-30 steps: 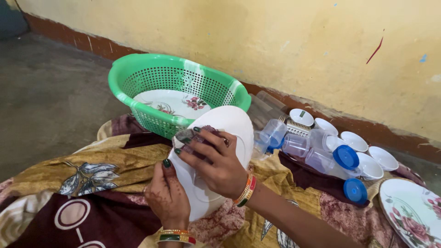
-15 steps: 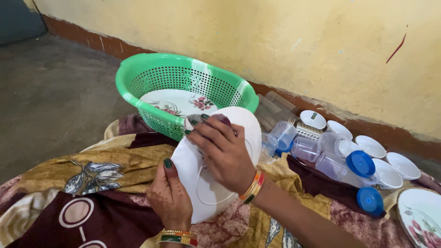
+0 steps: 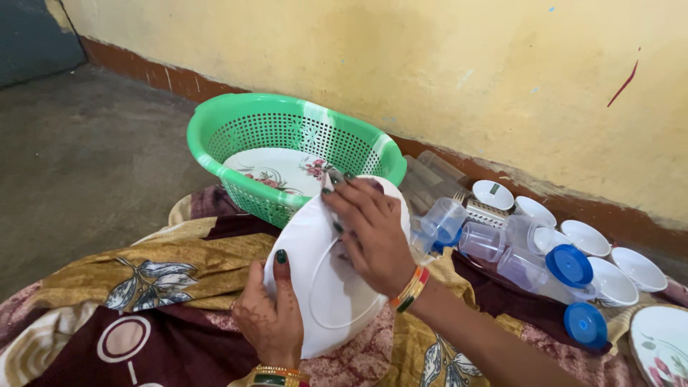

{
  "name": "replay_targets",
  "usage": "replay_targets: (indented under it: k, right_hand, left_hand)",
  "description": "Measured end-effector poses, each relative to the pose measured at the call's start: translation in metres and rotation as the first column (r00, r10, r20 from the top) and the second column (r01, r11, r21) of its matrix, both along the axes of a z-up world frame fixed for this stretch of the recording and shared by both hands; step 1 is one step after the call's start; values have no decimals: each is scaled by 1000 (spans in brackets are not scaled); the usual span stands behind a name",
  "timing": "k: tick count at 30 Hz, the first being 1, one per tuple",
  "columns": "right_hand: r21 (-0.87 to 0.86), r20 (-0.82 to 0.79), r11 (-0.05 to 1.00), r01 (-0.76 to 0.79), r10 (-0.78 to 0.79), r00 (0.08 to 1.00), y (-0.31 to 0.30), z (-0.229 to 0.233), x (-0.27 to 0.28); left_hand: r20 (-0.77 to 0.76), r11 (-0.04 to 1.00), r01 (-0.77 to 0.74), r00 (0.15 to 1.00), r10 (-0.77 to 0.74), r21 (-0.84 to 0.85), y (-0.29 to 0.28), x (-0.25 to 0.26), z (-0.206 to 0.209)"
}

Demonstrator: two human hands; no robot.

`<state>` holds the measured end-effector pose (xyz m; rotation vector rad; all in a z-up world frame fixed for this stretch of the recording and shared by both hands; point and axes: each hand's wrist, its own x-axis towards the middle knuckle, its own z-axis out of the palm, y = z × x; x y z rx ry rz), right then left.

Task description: The person sits on the floor and wipes a white plate with a dark cloth, scrubbing both the back and front surfaces. The person then wipes a second plate with a floral pattern using the same cloth.

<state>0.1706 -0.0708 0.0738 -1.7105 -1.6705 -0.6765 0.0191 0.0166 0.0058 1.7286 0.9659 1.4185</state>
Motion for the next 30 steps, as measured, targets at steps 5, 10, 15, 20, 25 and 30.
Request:
replay_targets:
  k: [5, 10, 15, 20, 25, 30]
  right_hand:
    - [-72, 228, 997, -37, 53, 972, -5, -15, -5]
    - [-1, -7, 1000, 1, -1, 1000, -4, -10, 21]
    - [54, -155, 992, 118, -108, 982, 0, -25, 14]
    - [-64, 169, 994, -88, 98, 981, -5, -49, -17]
    - [-110, 384, 981, -161, 191, 903, -1, -41, -9]
    - [-108, 293, 993, 38, -4, 956, 0, -34, -6]
  left_hand:
    - [-71, 993, -34, 997, 26, -111, 3, -1, 0]
    - [-72, 994, -25, 997, 18, -108, 1, 2, 3]
    - [-83, 980, 3, 996, -20, -200, 3, 1, 6]
    - [1, 987, 41, 999, -41, -154, 3, 1, 3]
    - [-48, 990, 43, 998, -50, -136, 8, -1, -3]
    - [-51, 990, 36, 998, -43, -134, 7, 1, -2]
